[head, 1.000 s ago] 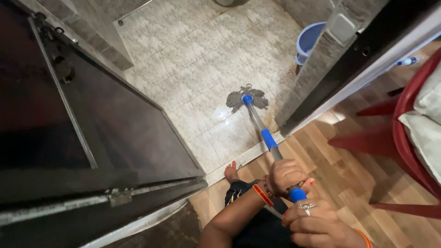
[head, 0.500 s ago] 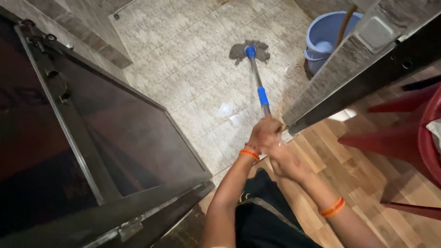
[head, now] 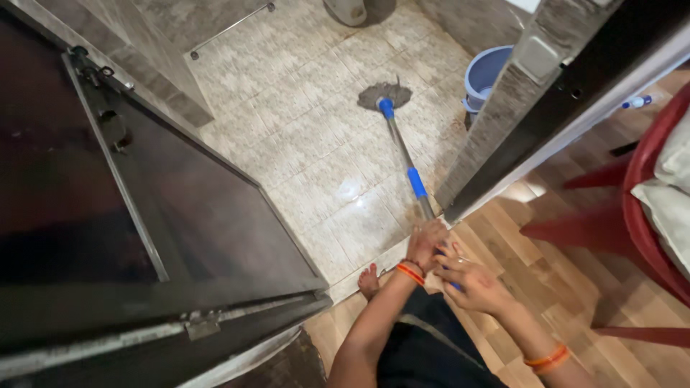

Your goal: The person mops the tiled floor of a bathroom and an adjacent area with wooden flooring using a mop.

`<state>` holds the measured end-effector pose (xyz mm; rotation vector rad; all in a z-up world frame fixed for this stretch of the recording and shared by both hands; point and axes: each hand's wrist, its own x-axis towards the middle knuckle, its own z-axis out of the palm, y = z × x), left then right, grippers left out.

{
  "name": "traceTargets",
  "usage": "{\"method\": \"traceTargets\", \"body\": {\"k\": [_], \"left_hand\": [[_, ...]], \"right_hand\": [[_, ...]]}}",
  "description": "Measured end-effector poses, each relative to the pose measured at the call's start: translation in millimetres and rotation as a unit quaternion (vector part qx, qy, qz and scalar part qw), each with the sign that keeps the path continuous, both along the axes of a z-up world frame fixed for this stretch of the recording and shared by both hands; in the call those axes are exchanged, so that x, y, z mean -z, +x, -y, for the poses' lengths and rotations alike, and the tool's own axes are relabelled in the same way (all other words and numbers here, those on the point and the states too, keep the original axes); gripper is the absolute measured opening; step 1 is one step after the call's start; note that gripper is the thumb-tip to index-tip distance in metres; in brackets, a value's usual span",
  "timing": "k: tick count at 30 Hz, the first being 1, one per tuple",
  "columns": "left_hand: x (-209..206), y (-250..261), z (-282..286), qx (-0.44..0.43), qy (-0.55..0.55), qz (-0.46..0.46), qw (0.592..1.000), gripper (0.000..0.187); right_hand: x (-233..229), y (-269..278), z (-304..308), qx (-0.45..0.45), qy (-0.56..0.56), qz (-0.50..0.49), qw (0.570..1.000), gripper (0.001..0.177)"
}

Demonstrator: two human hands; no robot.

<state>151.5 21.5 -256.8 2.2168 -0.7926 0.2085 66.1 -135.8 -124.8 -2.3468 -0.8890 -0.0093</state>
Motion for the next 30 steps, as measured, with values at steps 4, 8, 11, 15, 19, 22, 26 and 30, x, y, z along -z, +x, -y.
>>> {"method": "traceTargets", "body": {"k": [4,8,11,15,19,22,26,30], "left_hand": [[-98.9,-56.1,13.2,0.023,-0.075,0.049,0.996,0.022],[-177.1,-89.0,27.5,0.073,-0.069,0.131,0.986,0.018],[-207.9,-110.8,31.3,0.123,-0.101,0.165,0.973,0.022],[-215.0,-110.0,31.2,0.158,-0.213,0.140,0.954,0.024],[-208.0,-94.9,22.6,0.149,-0.229,0.150,0.950,0.023],[-208.3,-75.2,11.1,0.149,-0.242,0.160,0.945,0.027],[-203.3,-45.1,-3.6,0.130,-0.245,0.156,0.948,0.028],[-180.2,-10.9,-22.8,0.097,-0.250,0.151,0.951,0.024]], "right_hand": [[-99.7,-44.7,12.9,-0.017,0.075,0.048,0.996,0.046],[-178.8,-81.5,24.0,-0.123,0.148,0.053,0.980,0.039],[-206.8,-93.2,25.7,-0.242,0.244,0.046,0.938,0.027],[-214.9,-86.0,16.9,-0.318,0.287,0.024,0.903,0.022],[-213.2,-71.8,5.5,-0.324,0.303,0.014,0.896,0.023],[-213.5,-59.2,-6.9,-0.301,0.319,0.012,0.899,0.020],[-202.6,-31.5,-21.4,-0.287,0.287,0.006,0.914,0.018],[-161.2,-0.7,-44.0,-0.248,0.283,0.000,0.927,0.017]]}}
